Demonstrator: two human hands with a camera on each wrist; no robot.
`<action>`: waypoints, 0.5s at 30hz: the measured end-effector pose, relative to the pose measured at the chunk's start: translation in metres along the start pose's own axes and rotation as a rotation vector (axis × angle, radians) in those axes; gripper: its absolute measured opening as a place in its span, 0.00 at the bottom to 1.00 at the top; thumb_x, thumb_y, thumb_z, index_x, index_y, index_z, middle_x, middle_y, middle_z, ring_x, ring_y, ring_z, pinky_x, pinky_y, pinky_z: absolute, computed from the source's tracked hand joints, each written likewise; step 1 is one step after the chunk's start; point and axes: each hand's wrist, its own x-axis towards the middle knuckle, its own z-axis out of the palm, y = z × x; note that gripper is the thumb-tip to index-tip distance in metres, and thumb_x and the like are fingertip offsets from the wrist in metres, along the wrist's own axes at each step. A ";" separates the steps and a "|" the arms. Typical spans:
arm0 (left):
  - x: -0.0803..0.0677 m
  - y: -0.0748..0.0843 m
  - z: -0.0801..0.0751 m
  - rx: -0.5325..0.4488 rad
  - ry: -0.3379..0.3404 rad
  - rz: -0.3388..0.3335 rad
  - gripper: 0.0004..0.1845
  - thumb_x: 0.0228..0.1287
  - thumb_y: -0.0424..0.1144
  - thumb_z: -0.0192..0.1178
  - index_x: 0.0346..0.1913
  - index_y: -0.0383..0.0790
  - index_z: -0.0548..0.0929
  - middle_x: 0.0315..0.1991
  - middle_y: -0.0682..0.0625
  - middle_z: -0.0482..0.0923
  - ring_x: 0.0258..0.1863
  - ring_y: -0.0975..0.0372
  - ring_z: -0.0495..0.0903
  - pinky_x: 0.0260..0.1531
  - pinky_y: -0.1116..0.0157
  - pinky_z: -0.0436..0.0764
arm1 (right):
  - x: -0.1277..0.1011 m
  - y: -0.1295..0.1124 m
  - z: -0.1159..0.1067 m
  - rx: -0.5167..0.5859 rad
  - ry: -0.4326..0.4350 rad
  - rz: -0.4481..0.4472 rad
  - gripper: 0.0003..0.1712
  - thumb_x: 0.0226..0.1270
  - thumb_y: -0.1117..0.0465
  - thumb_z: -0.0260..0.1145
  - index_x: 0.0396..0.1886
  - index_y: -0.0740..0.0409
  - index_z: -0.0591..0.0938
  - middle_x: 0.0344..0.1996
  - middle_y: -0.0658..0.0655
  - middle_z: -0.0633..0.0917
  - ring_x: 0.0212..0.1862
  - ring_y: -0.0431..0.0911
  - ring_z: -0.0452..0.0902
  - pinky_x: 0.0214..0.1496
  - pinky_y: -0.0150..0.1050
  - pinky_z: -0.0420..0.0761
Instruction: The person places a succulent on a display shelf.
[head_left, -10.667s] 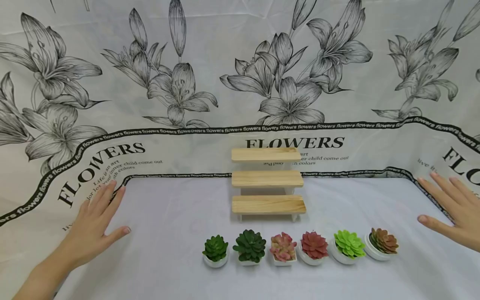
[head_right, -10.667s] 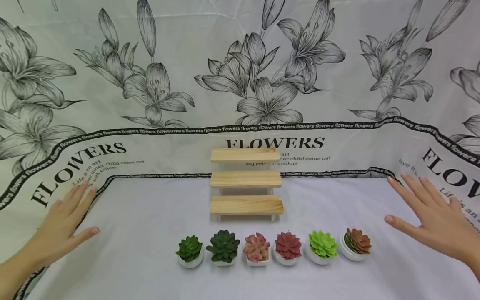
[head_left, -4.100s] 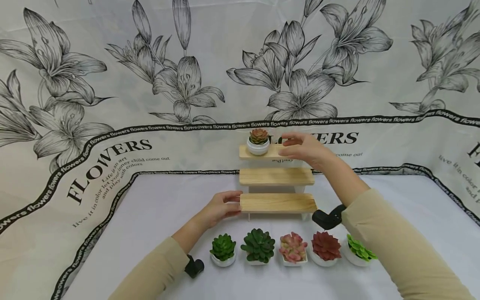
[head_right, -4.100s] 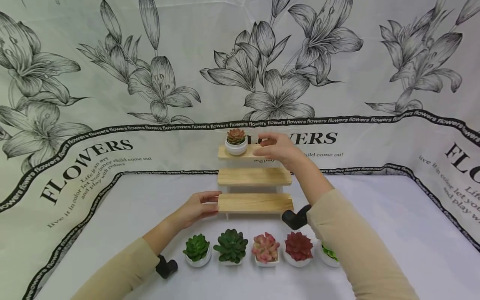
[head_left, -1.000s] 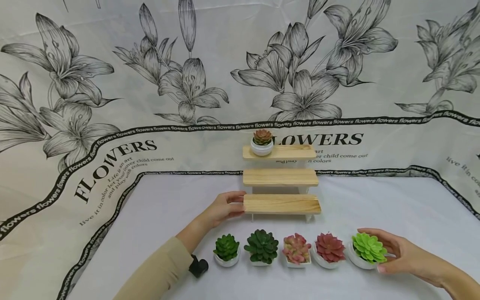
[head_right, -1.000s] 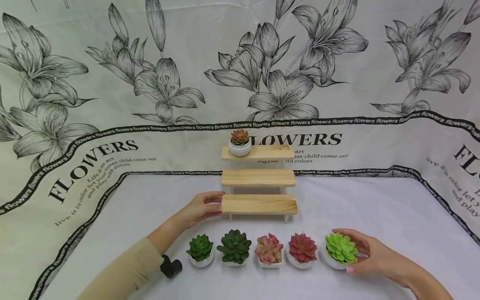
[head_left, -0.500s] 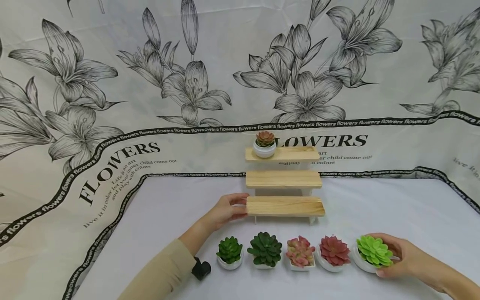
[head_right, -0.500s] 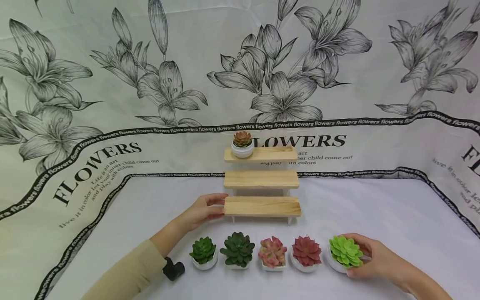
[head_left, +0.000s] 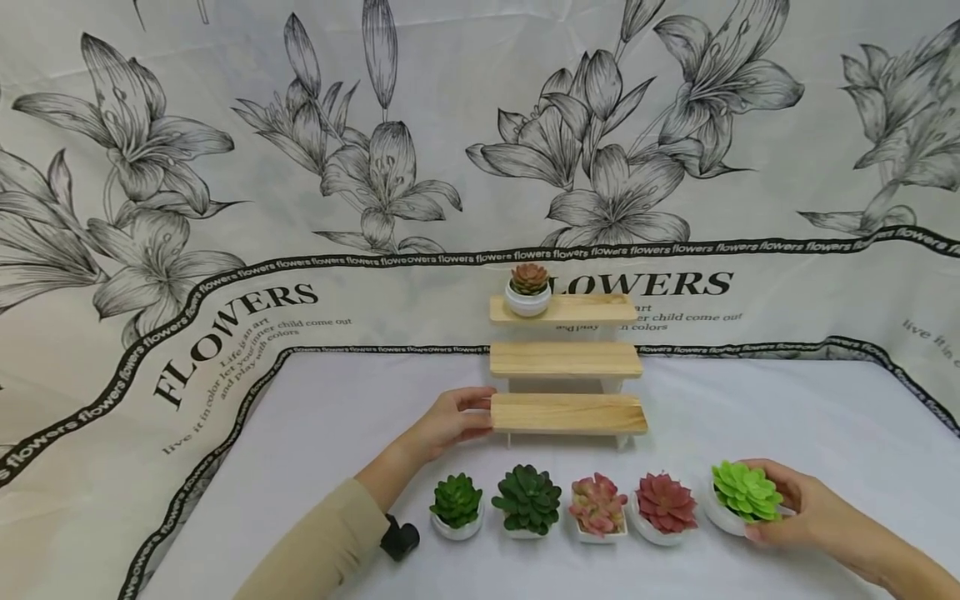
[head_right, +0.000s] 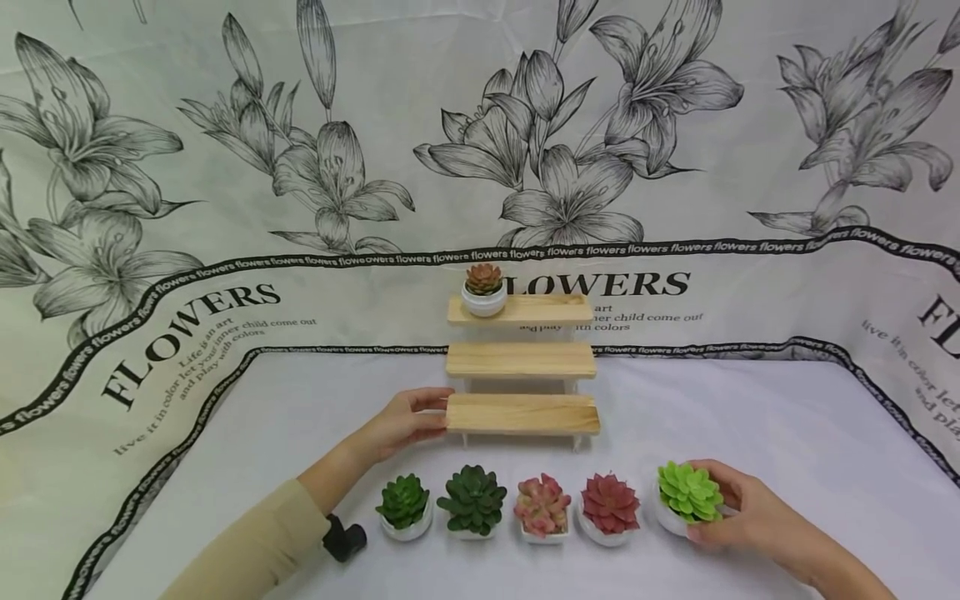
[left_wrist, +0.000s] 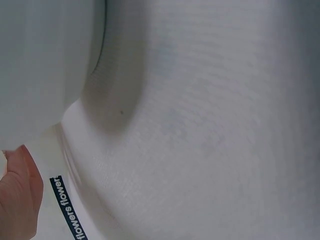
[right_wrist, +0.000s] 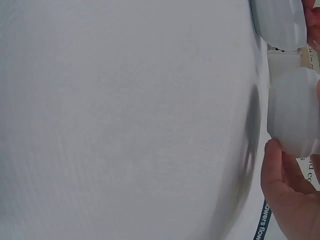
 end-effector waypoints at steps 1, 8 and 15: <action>0.000 0.000 0.000 0.001 0.003 -0.003 0.26 0.62 0.23 0.54 0.64 0.29 0.67 0.56 0.36 0.67 0.45 0.58 0.77 0.48 0.62 0.80 | -0.001 -0.001 -0.001 0.008 0.008 -0.006 0.28 0.60 0.63 0.66 0.53 0.30 0.69 0.48 0.32 0.72 0.46 0.23 0.65 0.41 0.27 0.75; 0.001 0.002 0.000 0.016 0.006 -0.015 0.26 0.62 0.24 0.55 0.65 0.31 0.67 0.56 0.36 0.68 0.44 0.57 0.78 0.49 0.62 0.80 | -0.003 -0.020 -0.010 0.022 0.078 0.030 0.29 0.62 0.62 0.64 0.60 0.39 0.65 0.52 0.42 0.70 0.45 0.24 0.68 0.42 0.31 0.79; 0.001 0.000 0.001 0.013 0.019 -0.023 0.26 0.62 0.23 0.55 0.64 0.31 0.68 0.56 0.36 0.69 0.44 0.57 0.78 0.48 0.61 0.80 | 0.000 -0.041 -0.023 -0.028 0.145 0.005 0.43 0.63 0.63 0.64 0.67 0.75 0.50 0.55 0.47 0.69 0.45 0.21 0.67 0.42 0.27 0.78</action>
